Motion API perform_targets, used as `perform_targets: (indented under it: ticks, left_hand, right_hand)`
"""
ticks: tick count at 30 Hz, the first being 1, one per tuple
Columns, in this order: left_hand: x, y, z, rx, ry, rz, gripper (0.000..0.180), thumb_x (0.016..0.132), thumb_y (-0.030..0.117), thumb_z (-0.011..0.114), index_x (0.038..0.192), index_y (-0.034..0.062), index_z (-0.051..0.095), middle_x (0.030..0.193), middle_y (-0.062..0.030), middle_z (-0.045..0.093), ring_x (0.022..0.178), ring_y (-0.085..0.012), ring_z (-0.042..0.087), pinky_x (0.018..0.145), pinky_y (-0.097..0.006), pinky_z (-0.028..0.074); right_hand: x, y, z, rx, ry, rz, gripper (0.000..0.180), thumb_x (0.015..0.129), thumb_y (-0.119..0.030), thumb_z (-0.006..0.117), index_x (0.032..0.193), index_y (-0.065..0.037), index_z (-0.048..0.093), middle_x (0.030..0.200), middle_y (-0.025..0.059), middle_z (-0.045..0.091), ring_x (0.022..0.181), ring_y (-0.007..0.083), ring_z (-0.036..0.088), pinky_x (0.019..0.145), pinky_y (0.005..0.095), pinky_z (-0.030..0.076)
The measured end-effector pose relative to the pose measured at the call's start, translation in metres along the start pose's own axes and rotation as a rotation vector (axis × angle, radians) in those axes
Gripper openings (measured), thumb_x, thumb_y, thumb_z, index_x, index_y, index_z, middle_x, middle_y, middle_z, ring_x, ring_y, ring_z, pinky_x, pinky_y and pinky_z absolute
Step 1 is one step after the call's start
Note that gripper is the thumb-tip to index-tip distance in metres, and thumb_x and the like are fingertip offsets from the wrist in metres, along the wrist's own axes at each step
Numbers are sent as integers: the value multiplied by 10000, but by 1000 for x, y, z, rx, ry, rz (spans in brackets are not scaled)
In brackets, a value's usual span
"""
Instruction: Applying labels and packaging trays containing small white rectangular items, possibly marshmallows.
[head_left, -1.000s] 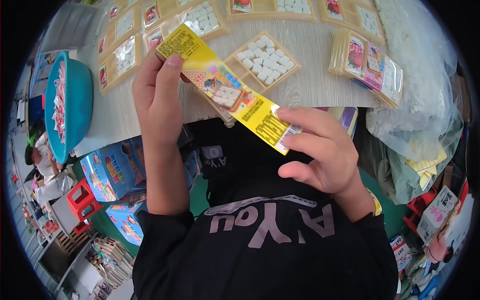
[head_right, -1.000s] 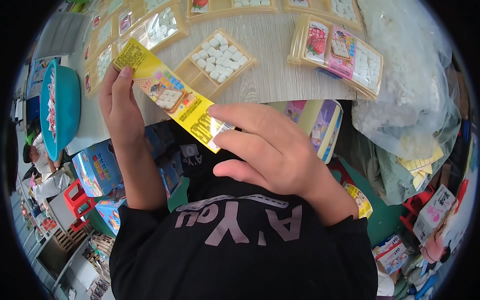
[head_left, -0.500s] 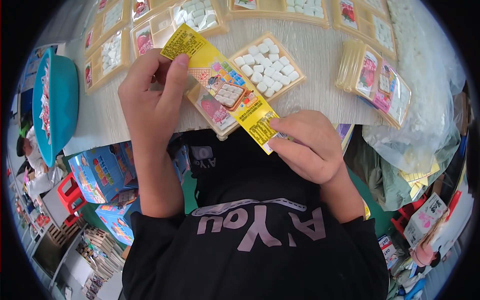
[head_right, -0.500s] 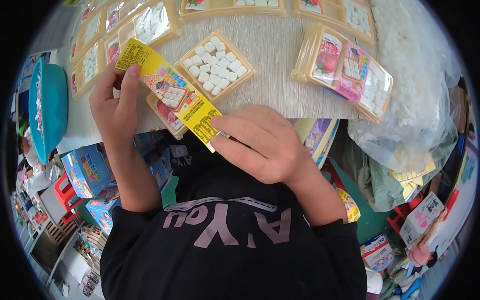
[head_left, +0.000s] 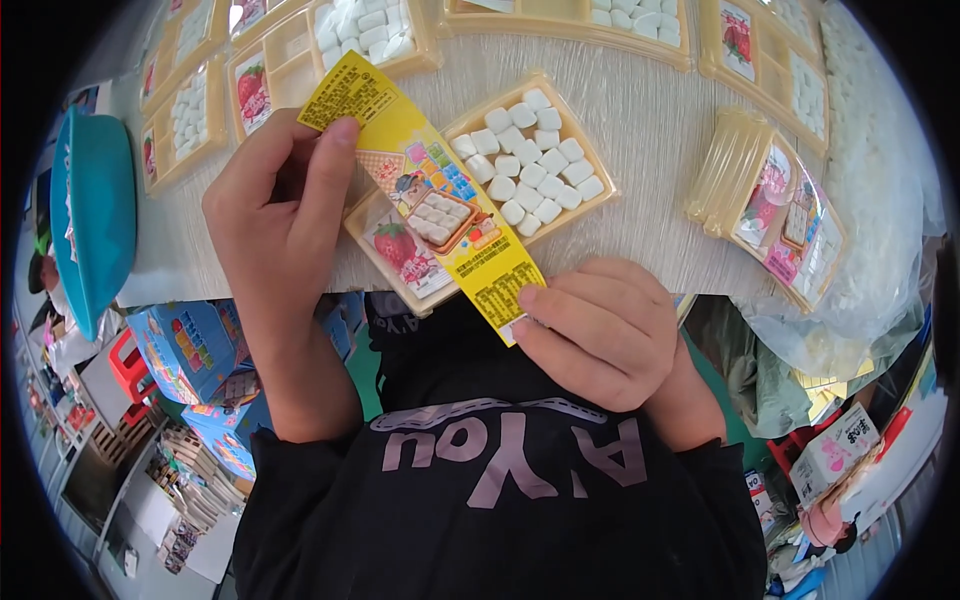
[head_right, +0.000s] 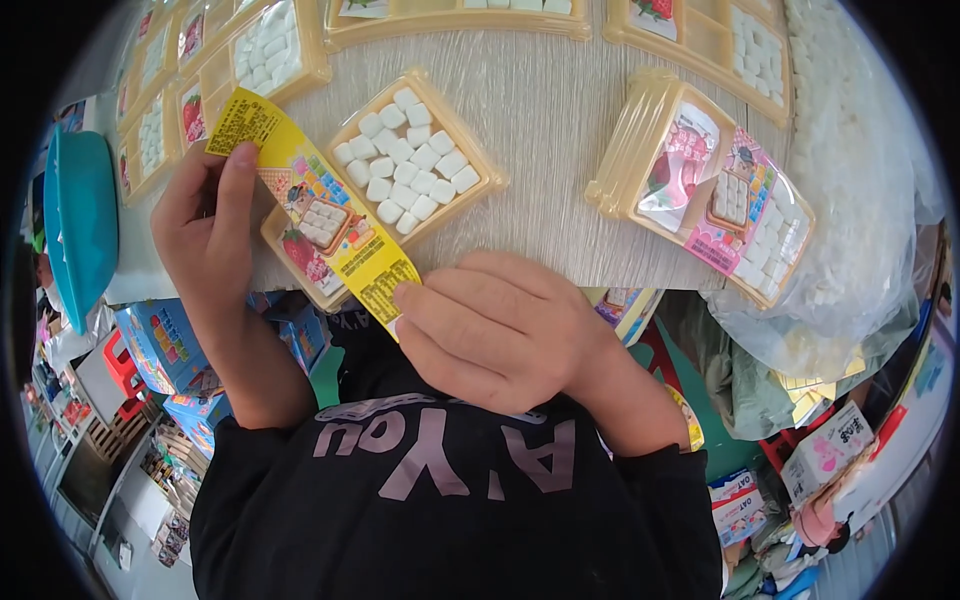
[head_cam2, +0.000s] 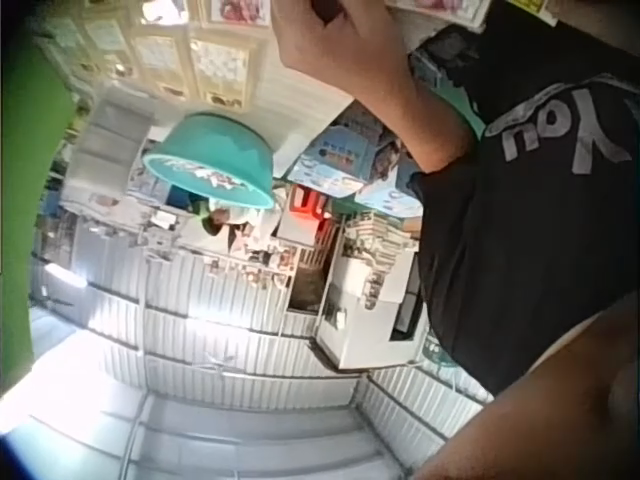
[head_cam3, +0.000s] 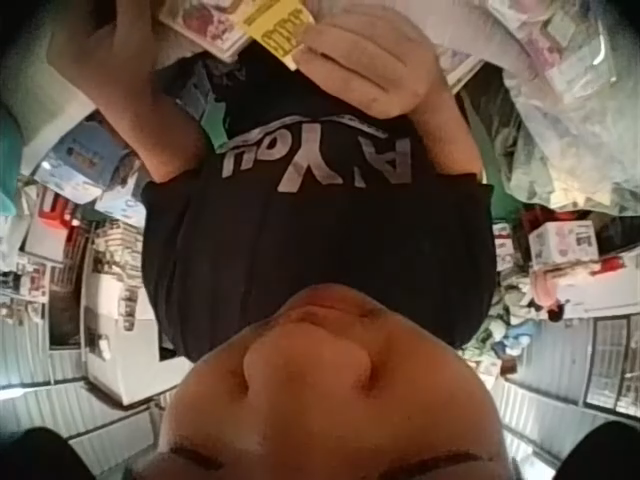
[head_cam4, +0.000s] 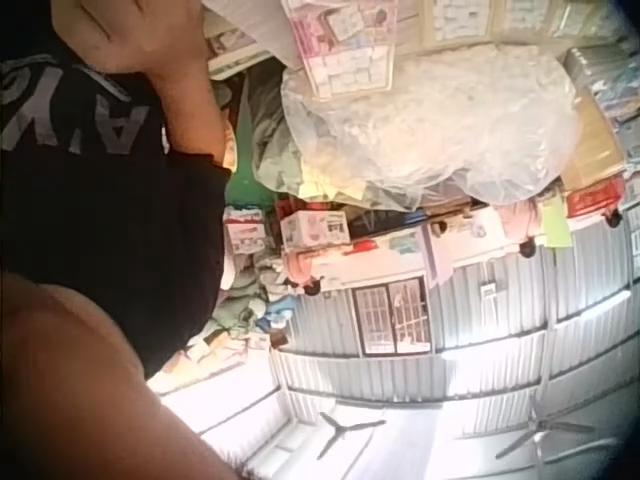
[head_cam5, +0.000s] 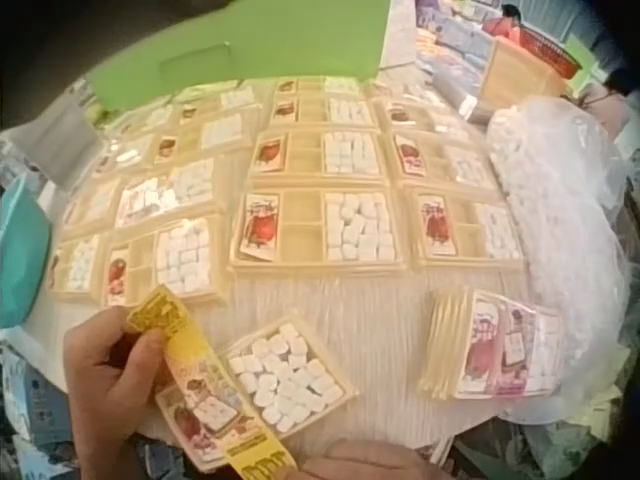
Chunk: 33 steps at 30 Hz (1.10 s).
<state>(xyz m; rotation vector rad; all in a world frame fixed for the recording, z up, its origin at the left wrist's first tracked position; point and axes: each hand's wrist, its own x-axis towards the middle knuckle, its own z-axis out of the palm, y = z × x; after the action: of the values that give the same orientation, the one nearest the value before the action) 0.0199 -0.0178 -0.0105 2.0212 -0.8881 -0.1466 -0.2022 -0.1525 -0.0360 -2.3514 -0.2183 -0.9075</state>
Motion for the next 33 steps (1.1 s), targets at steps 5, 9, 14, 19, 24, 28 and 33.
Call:
perform_targets:
  ticks: [5, 9, 14, 19, 24, 28, 33]
  left_hand:
    - [-1, 0, -2, -5, -8, -33, 197, 912, 110, 728, 851, -47, 626, 624, 9, 530, 587, -40, 421, 519, -213, 335]
    - [-1, 1, -1, -1, -14, -39, 192, 910, 99, 728, 848, -47, 620, 622, 11, 527, 587, -37, 420, 519, -209, 334]
    - [-1, 2, 1, 29, -15, -21, 177, 904, 93, 731, 856, -38, 623, 637, -1, 540, 583, -39, 440, 521, -216, 352]
    - [0, 6, 1, 196, -34, 15, 185, 887, 122, 742, 848, -12, 622, 640, -44, 542, 543, -89, 463, 511, -256, 374]
    - [1, 8, 6, 299, -34, 59, 226, 889, 186, 724, 800, 22, 597, 633, -76, 539, 514, -194, 495, 504, -316, 390]
    - [0, 7, 4, 342, -30, 80, 219, 891, 197, 717, 803, 31, 604, 643, -79, 563, 523, -213, 526, 507, -322, 403]
    - [1, 13, 5, 326, -21, 138, 183, 887, 185, 710, 825, 39, 620, 657, -75, 597, 553, -227, 577, 512, -338, 421]
  right_hand:
    - [0, -1, 2, -4, 2, 4, 215, 733, -58, 740, 941, -69, 688, 1070, 98, 688, 873, 216, 650, 693, 327, 542]
    - [1, -2, 2, -19, -6, 11, 203, 743, -66, 733, 940, -75, 683, 1068, 87, 691, 871, 207, 651, 698, 319, 539]
    - [-1, -3, 2, -35, -24, 17, 208, 747, -60, 724, 951, -72, 686, 1064, 87, 693, 869, 208, 655, 701, 317, 540]
    - [-2, -2, 2, -53, -52, 4, 224, 741, -57, 722, 962, -71, 690, 1062, 82, 696, 866, 205, 663, 705, 313, 541]
    - [-3, -2, 2, -79, -71, -9, 232, 732, -51, 725, 960, -78, 689, 1053, 67, 702, 864, 200, 664, 706, 315, 542]
    - [-3, -2, 5, -96, -64, -44, 230, 731, -49, 724, 955, -78, 685, 1049, 70, 702, 862, 200, 662, 701, 315, 541]
    - [-1, -4, 1, -52, -71, -42, 234, 713, -56, 736, 935, -88, 673, 1036, 81, 707, 860, 213, 662, 682, 328, 531]
